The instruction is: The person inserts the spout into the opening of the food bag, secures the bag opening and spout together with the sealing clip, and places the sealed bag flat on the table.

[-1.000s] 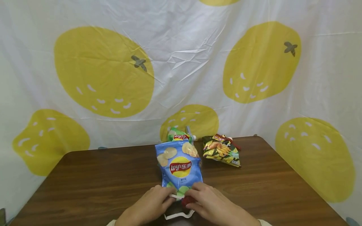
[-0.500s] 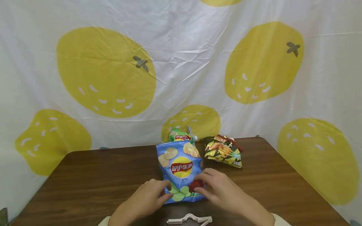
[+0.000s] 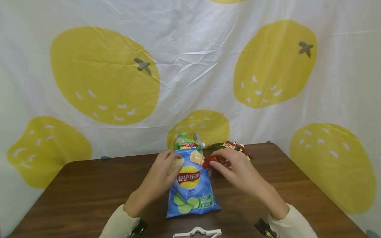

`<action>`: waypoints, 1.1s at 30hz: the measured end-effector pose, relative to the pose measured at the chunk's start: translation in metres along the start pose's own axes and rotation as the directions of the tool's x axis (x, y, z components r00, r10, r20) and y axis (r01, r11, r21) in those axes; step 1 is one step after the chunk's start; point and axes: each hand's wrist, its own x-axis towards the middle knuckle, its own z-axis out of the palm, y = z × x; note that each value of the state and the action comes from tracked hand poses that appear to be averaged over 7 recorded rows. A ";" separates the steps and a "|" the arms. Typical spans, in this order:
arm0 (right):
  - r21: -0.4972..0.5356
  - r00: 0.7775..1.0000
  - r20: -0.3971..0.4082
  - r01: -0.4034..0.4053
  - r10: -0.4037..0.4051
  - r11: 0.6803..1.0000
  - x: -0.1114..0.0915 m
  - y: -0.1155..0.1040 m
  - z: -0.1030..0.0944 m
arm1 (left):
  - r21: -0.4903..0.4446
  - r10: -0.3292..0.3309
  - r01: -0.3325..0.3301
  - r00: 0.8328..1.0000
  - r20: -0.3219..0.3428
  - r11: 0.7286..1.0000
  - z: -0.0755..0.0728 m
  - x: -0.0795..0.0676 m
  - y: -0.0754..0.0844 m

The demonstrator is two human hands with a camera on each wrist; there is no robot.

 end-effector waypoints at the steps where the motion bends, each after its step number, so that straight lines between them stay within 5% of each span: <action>1: 0.000 1.000 -0.001 -0.009 0.009 1.000 0.002 0.001 0.000 | -0.006 -0.002 0.002 1.000 -0.016 1.000 0.003 0.004 -0.001; 9: -0.012 0.997 -0.006 -0.083 0.083 0.996 0.011 0.013 0.007 | 0.047 -0.017 0.019 0.999 -0.049 0.999 0.019 0.008 -0.007; 17: -0.062 0.992 -0.046 -0.124 0.122 0.990 0.006 0.029 0.013 | 0.133 -0.145 0.154 0.986 -0.077 0.979 0.024 0.005 -0.011; 26: -0.084 0.992 -0.055 -0.119 0.115 0.989 0.003 0.032 0.015 | 0.076 -0.107 0.119 0.985 -0.137 0.990 0.013 0.007 -0.003; 33: 0.048 0.994 0.016 -0.108 0.107 0.993 0.006 0.020 0.011 | 0.055 -0.063 0.072 0.986 -0.155 0.996 -0.005 0.010 0.013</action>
